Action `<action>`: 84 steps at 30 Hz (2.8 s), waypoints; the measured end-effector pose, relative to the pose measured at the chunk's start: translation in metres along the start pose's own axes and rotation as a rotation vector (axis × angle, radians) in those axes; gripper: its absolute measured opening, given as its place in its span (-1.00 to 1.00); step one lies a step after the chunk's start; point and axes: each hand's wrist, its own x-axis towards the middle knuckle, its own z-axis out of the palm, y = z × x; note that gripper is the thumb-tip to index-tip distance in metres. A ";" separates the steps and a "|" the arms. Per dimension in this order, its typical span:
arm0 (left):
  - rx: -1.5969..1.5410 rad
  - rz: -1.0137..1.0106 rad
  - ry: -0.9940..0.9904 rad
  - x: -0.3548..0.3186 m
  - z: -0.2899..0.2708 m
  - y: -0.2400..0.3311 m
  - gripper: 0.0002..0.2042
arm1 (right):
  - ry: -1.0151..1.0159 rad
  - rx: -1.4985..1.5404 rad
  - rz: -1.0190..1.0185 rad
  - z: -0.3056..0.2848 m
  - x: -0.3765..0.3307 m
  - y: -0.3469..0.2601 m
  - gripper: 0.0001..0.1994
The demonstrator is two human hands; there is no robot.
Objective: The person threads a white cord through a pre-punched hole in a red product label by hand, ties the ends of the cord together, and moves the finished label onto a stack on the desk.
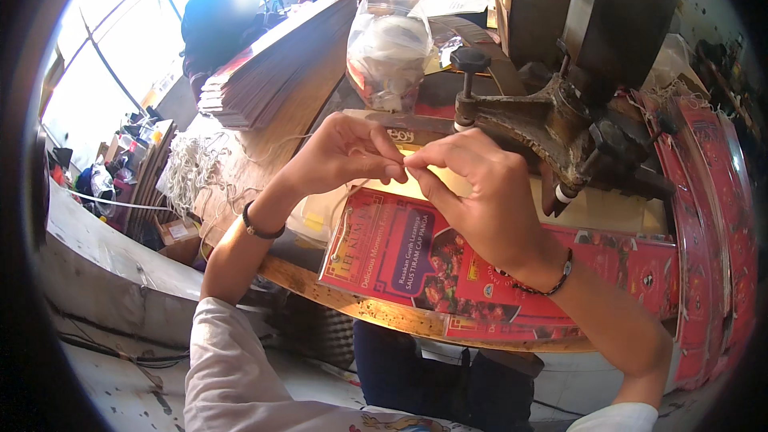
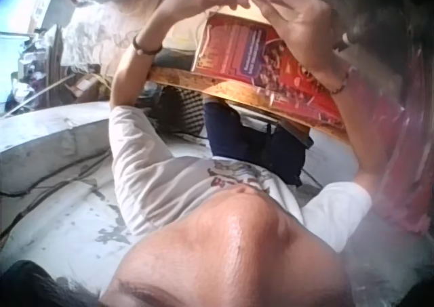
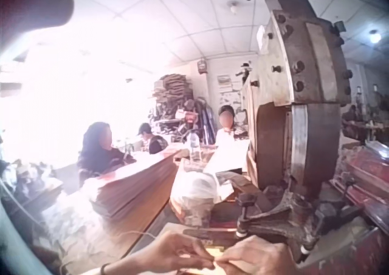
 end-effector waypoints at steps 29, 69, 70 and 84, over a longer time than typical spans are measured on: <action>0.280 -0.029 -0.016 -0.001 -0.003 0.001 -0.77 | -0.080 -0.011 0.104 -0.002 -0.001 0.002 -0.88; 0.208 0.012 -0.040 -0.003 0.003 0.007 -0.80 | -0.054 -0.065 -0.084 0.002 -0.004 0.002 -0.86; 0.205 0.028 -0.058 -0.004 0.002 0.005 -0.81 | -0.051 -0.057 -0.083 0.003 -0.005 0.003 -0.87; 0.175 0.065 -0.036 -0.007 0.005 0.006 -0.87 | -0.057 -0.069 -0.096 0.004 -0.004 -0.004 -0.87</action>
